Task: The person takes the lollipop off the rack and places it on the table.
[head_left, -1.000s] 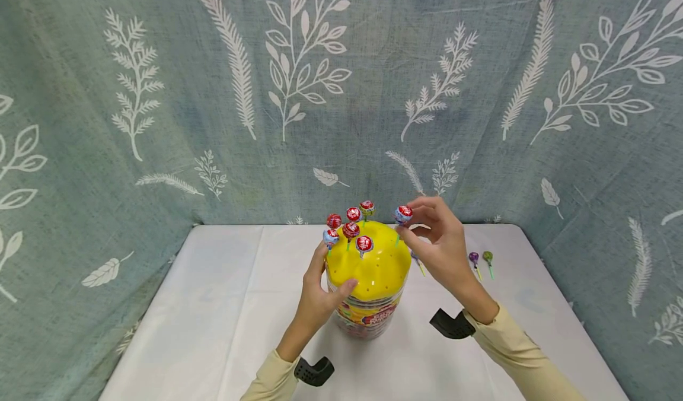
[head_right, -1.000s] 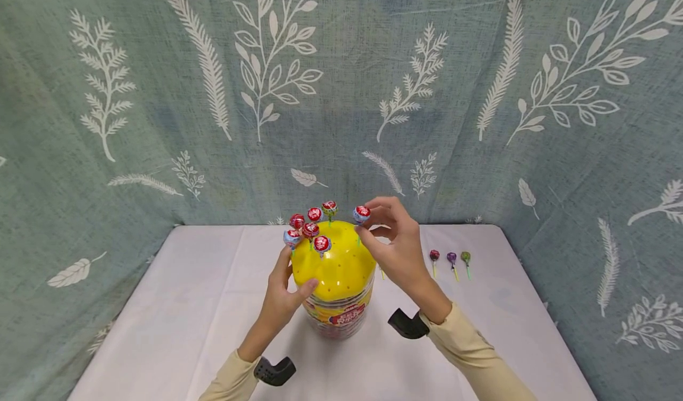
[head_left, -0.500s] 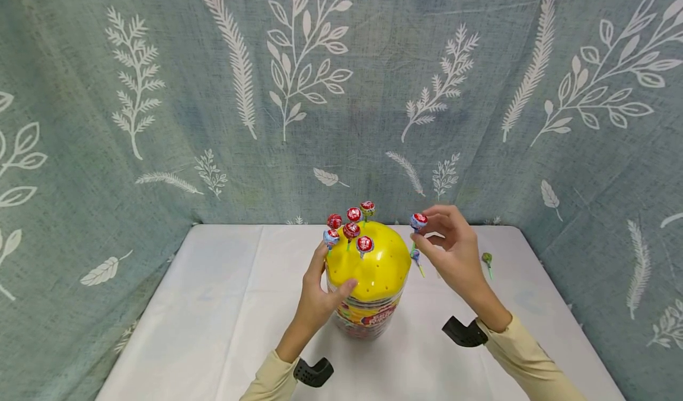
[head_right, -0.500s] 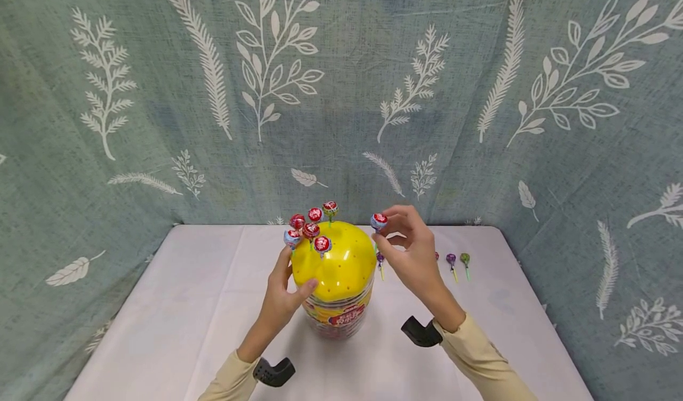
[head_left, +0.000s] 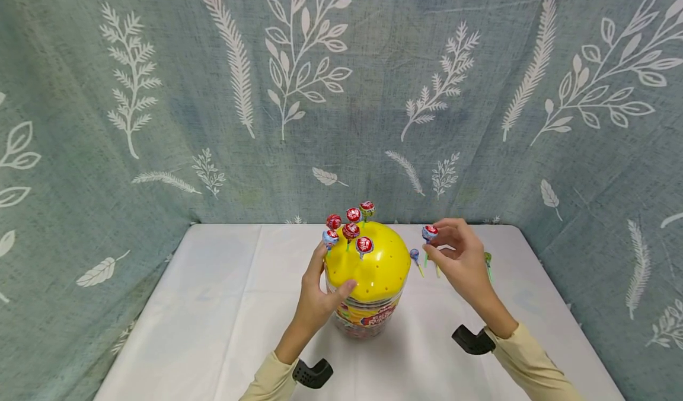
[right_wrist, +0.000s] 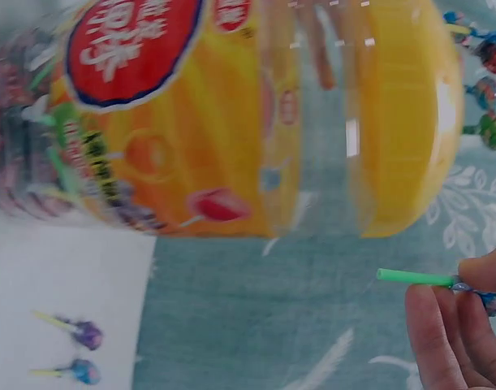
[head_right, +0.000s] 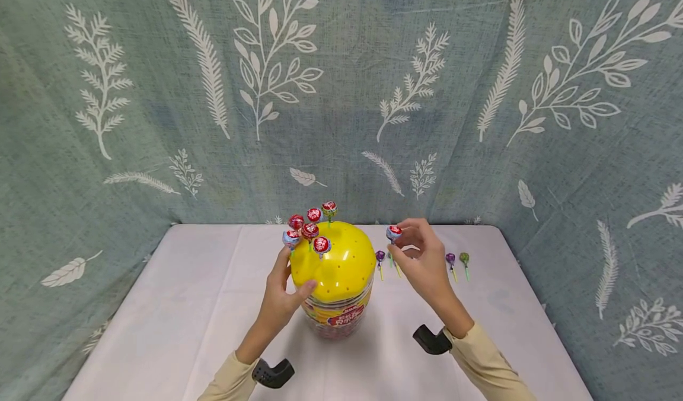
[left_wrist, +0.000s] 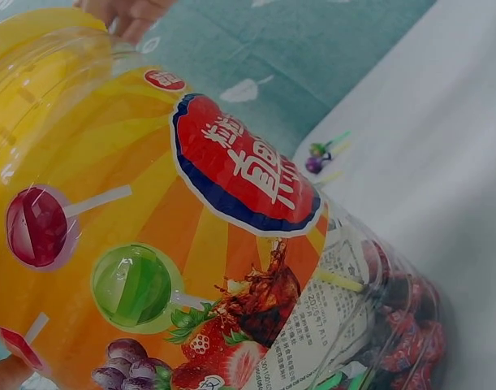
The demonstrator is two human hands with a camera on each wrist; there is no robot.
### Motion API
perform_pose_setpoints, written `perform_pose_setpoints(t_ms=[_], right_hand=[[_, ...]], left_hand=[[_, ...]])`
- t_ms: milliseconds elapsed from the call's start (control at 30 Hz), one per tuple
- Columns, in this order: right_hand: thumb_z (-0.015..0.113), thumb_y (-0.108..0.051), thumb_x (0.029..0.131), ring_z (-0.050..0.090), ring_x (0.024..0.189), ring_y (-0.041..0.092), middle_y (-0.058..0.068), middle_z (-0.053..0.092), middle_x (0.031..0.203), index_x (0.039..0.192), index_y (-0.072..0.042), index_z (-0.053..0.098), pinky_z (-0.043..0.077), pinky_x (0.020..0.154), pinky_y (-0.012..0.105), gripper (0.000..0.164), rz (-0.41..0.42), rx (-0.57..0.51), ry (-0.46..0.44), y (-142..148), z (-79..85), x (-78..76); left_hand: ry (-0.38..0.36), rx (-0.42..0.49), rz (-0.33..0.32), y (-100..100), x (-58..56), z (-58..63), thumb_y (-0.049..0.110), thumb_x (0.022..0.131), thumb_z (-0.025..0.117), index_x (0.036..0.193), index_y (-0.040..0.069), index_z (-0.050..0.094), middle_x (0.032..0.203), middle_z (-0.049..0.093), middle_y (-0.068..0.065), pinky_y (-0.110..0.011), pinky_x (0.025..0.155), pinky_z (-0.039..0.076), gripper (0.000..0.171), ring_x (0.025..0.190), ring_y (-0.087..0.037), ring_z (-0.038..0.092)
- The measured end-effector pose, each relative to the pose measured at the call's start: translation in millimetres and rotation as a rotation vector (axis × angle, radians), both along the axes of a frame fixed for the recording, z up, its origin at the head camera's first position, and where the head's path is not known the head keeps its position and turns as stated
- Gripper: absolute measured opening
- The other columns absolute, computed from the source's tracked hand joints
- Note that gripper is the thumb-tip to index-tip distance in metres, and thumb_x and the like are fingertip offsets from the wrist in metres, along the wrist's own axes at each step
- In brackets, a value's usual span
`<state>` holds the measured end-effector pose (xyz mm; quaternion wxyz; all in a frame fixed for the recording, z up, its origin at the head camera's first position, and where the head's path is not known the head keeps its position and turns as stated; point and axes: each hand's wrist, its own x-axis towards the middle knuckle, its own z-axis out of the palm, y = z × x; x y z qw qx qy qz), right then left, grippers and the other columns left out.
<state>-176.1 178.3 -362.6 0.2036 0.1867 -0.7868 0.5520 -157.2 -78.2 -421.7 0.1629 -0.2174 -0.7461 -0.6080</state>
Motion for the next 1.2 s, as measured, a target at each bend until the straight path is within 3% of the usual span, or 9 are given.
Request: perform_pose_setpoints(t_ms=[67, 233, 433, 600, 733, 867, 1067, 1200], right_hand=[[0.067, 0.017, 0.076, 0.062, 0.072, 0.024, 0.023, 0.060, 0.086, 0.110, 0.010, 0.052, 0.055, 0.060, 0.023, 0.038, -0.014, 0.010, -0.026, 1, -2.5, 1.6], [0.069, 0.012, 0.077, 0.061, 0.072, 0.025, 0.020, 0.060, 0.086, 0.111, 0.005, 0.053, 0.054, 0.058, 0.024, 0.038, -0.021, -0.013, -0.113, 9, -26.2, -4.2], [0.067, 0.014, 0.077, 0.060, 0.072, 0.036, 0.024, 0.058, 0.085, 0.111, 0.009, 0.052, 0.056, 0.059, 0.032, 0.038, -0.027, -0.027, -0.236, 7, -36.4, -2.0], [0.069, 0.013, 0.076, 0.061, 0.069, 0.034, 0.022, 0.059, 0.083, 0.110, 0.004, 0.053, 0.055, 0.057, 0.032, 0.038, -0.043, -0.022, -0.289, 10, -65.0, -10.0], [0.072, 0.009, 0.076, 0.062, 0.068, 0.026, 0.017, 0.059, 0.084, 0.110, -0.002, 0.054, 0.055, 0.058, 0.030, 0.040, -0.067, -0.006, -0.378, 14, -95.3, -18.5], [0.074, 0.005, 0.075, 0.062, 0.068, 0.023, 0.015, 0.058, 0.084, 0.110, -0.004, 0.054, 0.056, 0.058, 0.029, 0.041, -0.082, 0.012, -0.458, 13, -115.8, -21.0], [0.074, 0.007, 0.074, 0.061, 0.064, 0.022, 0.013, 0.058, 0.080, 0.108, -0.003, 0.054, 0.056, 0.057, 0.035, 0.040, -0.115, 0.041, -0.546, 6, -137.2, -23.5], [0.074, 0.006, 0.074, 0.059, 0.060, 0.021, 0.011, 0.057, 0.079, 0.107, -0.004, 0.054, 0.056, 0.055, 0.033, 0.040, -0.147, 0.053, -0.613, 2, -149.3, -26.0]], left_hand=[[0.001, -0.003, 0.001, 0, 0.1, -0.1, 0.011, 0.079, 0.068, 0.143, 0.010, 0.034, 0.146, 0.036, -0.006, -0.053, 0.105, 0.032, 0.072, 0.127, -0.024, 0.041], [-0.002, -0.007, 0.004, 0, 0.1, -0.1, 0.011, 0.080, 0.068, 0.143, 0.010, 0.034, 0.147, 0.036, -0.006, -0.052, 0.106, 0.031, 0.072, 0.128, -0.024, 0.040], [-0.010, -0.005, 0.009, 0, 1.0, 1.4, 0.012, 0.080, 0.068, 0.143, 0.009, 0.034, 0.146, 0.036, -0.008, -0.054, 0.105, 0.030, 0.071, 0.129, -0.026, 0.039], [-0.002, -0.006, 0.014, 1, 1.7, 1.3, 0.017, 0.082, 0.067, 0.143, 0.009, 0.035, 0.146, 0.036, -0.011, -0.057, 0.103, 0.031, 0.070, 0.130, -0.029, 0.038], [0.008, -0.006, 0.021, 0, -5.6, -13.2, 0.019, 0.082, 0.068, 0.144, 0.013, 0.034, 0.148, 0.035, -0.007, -0.059, 0.102, 0.031, 0.072, 0.131, -0.029, 0.037], [0.009, -0.017, 0.024, -3, -13.3, -28.7, 0.025, 0.082, 0.069, 0.146, 0.021, 0.031, 0.149, 0.033, 0.000, -0.058, 0.103, 0.031, 0.074, 0.132, -0.025, 0.035], [-0.004, -0.013, 0.029, -4, -14.1, -32.6, 0.033, 0.082, 0.068, 0.146, 0.027, 0.031, 0.149, 0.033, 0.005, -0.059, 0.103, 0.030, 0.074, 0.134, -0.022, 0.034], [-0.012, -0.022, 0.038, -4, -12.6, -32.1, 0.034, 0.083, 0.068, 0.146, 0.027, 0.030, 0.149, 0.033, 0.005, -0.060, 0.103, 0.030, 0.074, 0.134, -0.022, 0.033]])
